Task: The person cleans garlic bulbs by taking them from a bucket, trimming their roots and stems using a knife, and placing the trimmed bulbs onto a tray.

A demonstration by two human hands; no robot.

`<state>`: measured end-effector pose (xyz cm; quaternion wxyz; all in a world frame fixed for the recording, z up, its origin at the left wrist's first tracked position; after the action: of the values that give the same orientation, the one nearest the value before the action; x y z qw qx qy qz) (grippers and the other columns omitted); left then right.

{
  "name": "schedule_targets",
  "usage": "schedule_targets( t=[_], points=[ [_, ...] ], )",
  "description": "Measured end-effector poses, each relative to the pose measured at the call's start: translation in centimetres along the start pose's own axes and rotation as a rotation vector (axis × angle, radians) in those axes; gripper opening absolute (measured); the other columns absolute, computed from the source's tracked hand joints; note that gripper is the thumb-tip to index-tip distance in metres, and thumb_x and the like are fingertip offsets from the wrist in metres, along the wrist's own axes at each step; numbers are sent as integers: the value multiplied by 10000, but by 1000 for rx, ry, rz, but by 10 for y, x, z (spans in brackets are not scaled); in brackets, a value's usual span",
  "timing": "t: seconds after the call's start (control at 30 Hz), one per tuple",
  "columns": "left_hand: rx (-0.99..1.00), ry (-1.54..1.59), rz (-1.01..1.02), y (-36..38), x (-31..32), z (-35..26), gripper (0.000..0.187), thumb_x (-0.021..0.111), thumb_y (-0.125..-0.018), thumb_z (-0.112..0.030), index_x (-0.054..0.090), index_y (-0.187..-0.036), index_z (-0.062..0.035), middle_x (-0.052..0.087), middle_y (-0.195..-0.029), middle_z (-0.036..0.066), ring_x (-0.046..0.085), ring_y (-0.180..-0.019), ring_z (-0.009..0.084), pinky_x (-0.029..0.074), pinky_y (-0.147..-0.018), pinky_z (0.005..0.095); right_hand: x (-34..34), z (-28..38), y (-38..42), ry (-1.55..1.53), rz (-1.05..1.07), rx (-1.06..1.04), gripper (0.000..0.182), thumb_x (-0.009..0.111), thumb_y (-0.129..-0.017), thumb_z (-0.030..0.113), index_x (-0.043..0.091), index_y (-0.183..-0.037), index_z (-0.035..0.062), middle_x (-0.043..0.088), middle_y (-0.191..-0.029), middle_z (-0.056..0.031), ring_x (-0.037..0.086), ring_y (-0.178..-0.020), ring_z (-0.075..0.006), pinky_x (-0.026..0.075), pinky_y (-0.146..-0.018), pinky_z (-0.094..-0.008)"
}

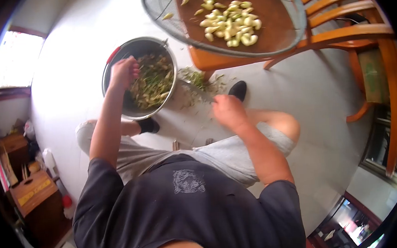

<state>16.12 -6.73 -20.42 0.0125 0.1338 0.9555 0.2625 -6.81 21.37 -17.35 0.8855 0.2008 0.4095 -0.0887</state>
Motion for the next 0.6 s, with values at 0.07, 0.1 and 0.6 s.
schedule_targets(
  t=[0.07, 0.1, 0.6],
  points=[
    [-89, -223, -94, -24, -45, 56, 144, 606, -826, -87, 533, -728, -11, 550, -624, 75, 527, -464, 169, 422, -387, 288, -1, 6, -1, 22, 17, 0, 188, 574, -811, 194, 618, -791, 11, 616, -785, -228, 593, -801, -406, 474, -723, -475],
    [-111, -281, -114, -36, -66, 82, 117, 607, -804, -63, 546, -726, -1, 547, -605, 81, 522, -448, 176, 418, -377, 293, 0, 7, -3, 7, 31, 9, 192, 574, -812, 194, 614, -787, 9, 615, -782, -227, 593, -798, -406, 473, -719, -476],
    [26, -741, -382, -92, -83, 130, 237, 621, -751, -130, 679, -969, -57, 663, -964, 189, 620, -953, 351, 476, -831, 395, 15, 22, -24, 1, 159, 56, 191, 559, -828, 191, 612, -839, 8, 620, -780, -225, 594, -788, -408, 468, -700, -479]
  ],
)
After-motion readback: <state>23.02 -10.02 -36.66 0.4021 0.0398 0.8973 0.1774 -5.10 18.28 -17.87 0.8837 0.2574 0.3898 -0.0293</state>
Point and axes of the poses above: each hand's wrist, its own y-axis away from the middle knuckle, its own x-axis out of the palm, z = x × y, the point moved 4 cm from there along -y, towards the middle knuckle
